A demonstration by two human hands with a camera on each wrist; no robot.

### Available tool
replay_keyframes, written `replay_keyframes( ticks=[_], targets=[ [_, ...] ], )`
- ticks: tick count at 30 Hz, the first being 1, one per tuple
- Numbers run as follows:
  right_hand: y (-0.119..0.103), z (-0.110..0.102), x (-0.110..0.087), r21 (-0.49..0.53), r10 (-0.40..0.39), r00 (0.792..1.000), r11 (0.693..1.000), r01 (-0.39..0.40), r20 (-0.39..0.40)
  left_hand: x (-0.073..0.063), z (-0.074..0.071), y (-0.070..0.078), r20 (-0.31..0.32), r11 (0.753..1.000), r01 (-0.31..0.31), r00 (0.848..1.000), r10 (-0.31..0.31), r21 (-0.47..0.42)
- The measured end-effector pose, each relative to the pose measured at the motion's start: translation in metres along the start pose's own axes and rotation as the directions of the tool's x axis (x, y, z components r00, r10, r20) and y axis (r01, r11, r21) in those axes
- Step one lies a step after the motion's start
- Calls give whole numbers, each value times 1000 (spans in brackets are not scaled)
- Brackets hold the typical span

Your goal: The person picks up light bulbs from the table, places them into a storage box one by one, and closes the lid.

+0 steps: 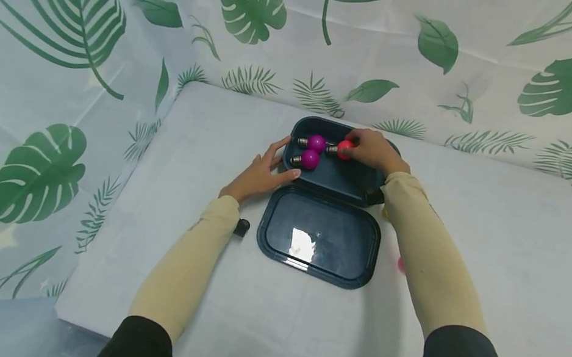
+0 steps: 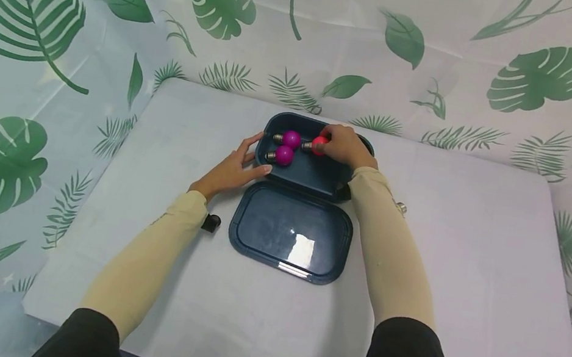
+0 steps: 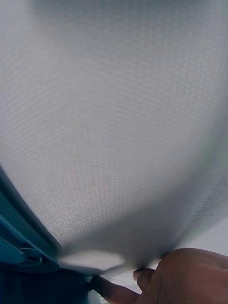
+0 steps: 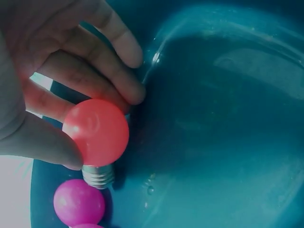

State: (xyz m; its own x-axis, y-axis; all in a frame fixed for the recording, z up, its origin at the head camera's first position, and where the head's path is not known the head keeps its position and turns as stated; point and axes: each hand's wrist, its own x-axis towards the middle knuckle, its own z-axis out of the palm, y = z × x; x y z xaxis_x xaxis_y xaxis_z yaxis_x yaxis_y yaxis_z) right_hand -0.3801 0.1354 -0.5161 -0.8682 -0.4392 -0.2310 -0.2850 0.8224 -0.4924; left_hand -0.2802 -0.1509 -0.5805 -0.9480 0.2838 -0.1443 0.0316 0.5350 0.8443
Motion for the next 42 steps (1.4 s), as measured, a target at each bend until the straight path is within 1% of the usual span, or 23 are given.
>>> replay_keyframes(
  ticks=[6, 14, 20, 25, 28, 37, 42],
  targets=[
    [-1, 2, 1, -46, -11, 1000, 999, 11, 4, 0, 0, 0, 1, 1000, -8, 1000, 8, 2],
    [-4, 0, -2, -50, -1, 1000, 999, 2, 14, 1, 1, 0, 3, 1000, -11, 1000, 11, 0],
    [-5, 0, -2, -65, -15, 1000, 998, 16, 18, 0, 0, -1, 3, 1000, -11, 1000, 11, 3],
    [-9, -1, -3, -79, 8, 999, 997, -5, 39, 0, -1, 0, 4, 1000, -12, 1000, 12, 6],
    [-10, -1, -4, -80, 19, 999, 997, -15, 51, 0, -1, 1, 8, 1000, -7, 1000, 7, 11],
    [-5, -2, -5, -54, 19, 998, 998, -16, 63, -1, -1, 2, 8, 1000, -1, 1000, 1, 1],
    [-4, -4, -8, -52, 17, 999, 999, -15, 42, -1, -1, 1, 7, 1000, 3, 1000, -3, 5]
  ],
)
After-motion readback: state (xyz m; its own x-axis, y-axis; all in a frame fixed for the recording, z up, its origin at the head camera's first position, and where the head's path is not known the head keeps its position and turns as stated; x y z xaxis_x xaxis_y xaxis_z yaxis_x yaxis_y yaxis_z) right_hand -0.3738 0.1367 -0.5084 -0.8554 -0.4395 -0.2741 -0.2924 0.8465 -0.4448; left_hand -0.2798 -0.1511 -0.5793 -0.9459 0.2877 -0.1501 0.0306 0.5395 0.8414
